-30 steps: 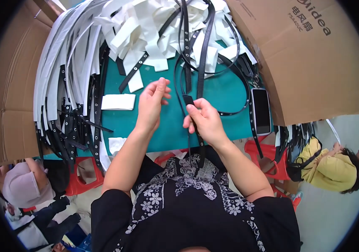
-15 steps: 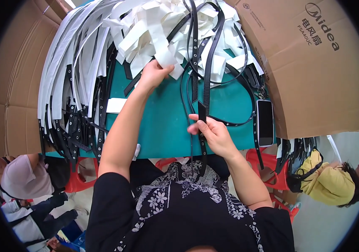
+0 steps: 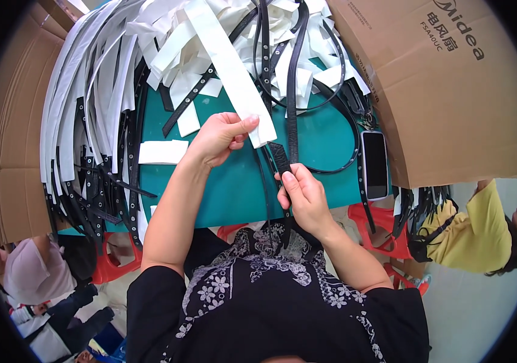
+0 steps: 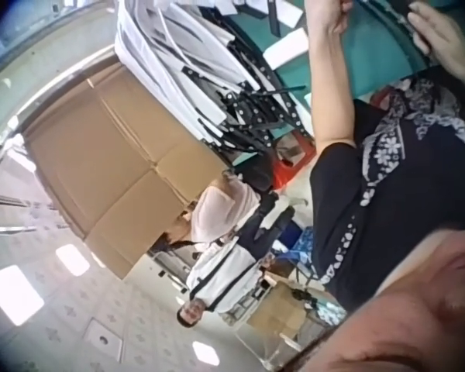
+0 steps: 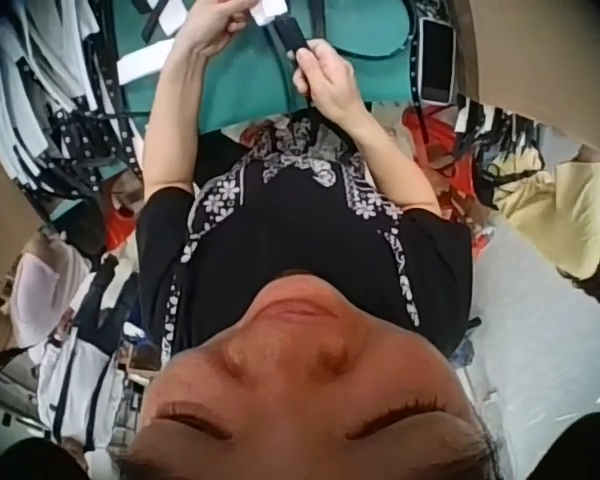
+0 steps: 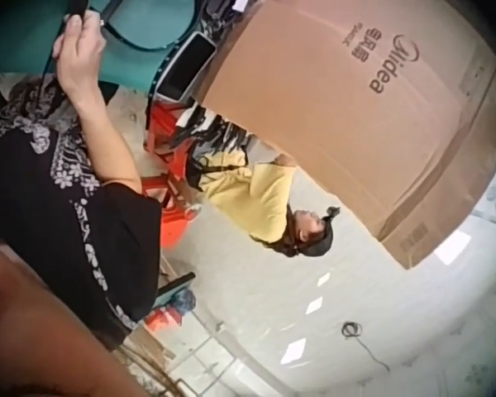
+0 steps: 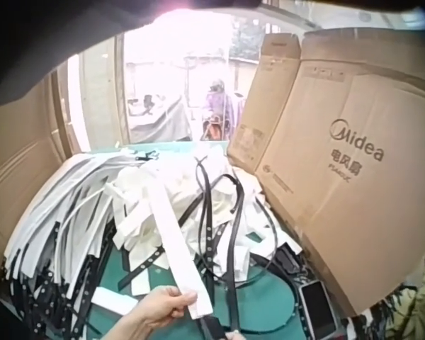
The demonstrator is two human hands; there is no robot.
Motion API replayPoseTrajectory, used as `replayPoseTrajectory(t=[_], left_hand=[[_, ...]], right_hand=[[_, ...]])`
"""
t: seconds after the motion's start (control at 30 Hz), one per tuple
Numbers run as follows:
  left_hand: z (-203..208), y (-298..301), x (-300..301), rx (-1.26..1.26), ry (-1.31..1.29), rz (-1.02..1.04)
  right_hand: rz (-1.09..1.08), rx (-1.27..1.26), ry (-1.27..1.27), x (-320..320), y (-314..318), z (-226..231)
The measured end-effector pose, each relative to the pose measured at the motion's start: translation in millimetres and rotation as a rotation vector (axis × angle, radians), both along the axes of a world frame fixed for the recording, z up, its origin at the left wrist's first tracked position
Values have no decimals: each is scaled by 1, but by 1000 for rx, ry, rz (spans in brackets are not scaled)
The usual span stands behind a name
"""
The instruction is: Wrapping black belts or straps with white protective strips in a factory setting.
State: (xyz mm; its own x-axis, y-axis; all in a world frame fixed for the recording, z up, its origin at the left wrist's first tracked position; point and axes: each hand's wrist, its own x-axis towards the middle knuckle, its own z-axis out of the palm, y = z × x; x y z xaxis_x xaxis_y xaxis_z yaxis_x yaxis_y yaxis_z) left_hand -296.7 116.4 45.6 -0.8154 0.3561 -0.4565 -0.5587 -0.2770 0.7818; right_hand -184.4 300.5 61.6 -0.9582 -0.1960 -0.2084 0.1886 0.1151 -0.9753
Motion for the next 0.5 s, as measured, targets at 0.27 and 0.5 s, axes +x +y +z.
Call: replayPoseTrajectory(t=[0.27, 0.5], left_hand=[[-3, 5, 1, 25, 38, 73], [10, 14, 16, -88, 99, 22]], right_hand=[[-72, 101, 29, 0, -7, 4], [-59, 157, 35, -17, -15, 0]])
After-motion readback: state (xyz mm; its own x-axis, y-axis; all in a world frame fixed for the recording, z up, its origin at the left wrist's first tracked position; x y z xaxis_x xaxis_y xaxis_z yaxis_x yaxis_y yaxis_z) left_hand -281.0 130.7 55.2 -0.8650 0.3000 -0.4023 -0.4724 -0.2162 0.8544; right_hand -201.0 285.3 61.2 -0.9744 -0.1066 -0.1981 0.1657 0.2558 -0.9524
